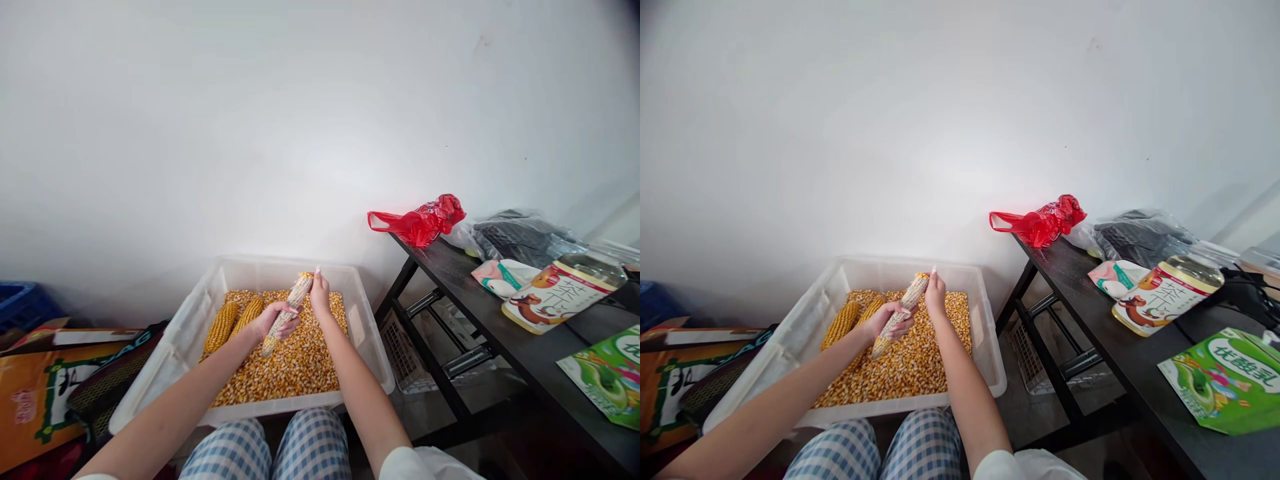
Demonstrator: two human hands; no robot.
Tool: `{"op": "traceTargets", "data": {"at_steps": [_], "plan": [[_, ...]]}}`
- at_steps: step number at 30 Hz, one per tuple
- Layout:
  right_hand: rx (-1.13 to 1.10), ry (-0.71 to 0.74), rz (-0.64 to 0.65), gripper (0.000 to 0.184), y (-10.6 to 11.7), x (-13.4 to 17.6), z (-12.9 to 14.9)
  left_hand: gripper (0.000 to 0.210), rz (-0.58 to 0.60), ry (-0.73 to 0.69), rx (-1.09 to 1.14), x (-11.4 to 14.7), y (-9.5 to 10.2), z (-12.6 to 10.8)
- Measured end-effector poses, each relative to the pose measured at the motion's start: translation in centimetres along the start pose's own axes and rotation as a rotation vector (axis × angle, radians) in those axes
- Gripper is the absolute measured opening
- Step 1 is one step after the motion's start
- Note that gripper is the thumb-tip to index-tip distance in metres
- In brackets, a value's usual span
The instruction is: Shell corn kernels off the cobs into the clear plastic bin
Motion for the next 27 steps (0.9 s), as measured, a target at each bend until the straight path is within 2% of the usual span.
{"op": "traceTargets", "data": {"at_steps": [3, 6, 8, 13, 16, 21, 27], "plan": [[-0.091, -0.071, 0.057, 0.052, 0.0, -0.1, -0.2, 0.009, 0.017, -0.022, -0.005, 0.0, -0.4, -0.1], [-0.114, -0.04, 0.186, 0.045, -0.8, 0.0, 0.4, 0.01, 0.006, -0.055, -0.003, 0.1, -0.4, -0.5], [-0.122, -0.001, 0.216, 0.039, -1.0, 0.1, 0.8, 0.011, 0.006, -0.053, -0.009, 0.3, -0.4, -0.7], [-0.255, -0.076, 0.323, 0.037, -2.0, 0.5, 0.5, 0.011, -0.007, -0.069, -0.045, 0.4, 0.1, -1.0], [-0.313, -0.07, 0.401, 0.037, -2.5, 0.8, 0.8, 0.01, -0.006, -0.082, -0.052, 0.5, 0.3, -1.1], [-0.326, -0.051, 0.397, 0.037, -2.3, 1.0, 1.1, 0.008, -0.005, -0.085, -0.024, 0.6, 0.0, -1.1], [-0.456, -0.106, 0.427, 0.031, -2.7, 1.1, 1.3, 0.006, 0.007, -0.061, -0.029, 0.5, -0.2, -0.9]]}}
Point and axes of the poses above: each hand's wrist, its own x-axis away from the middle knuckle, its own y-axis out of the back of the hand, z = x × y, the point moved 8 cm from there along -x, towards the middle knuckle, and after that the axes turned 15 degrees about x, right-handed, at the moved point
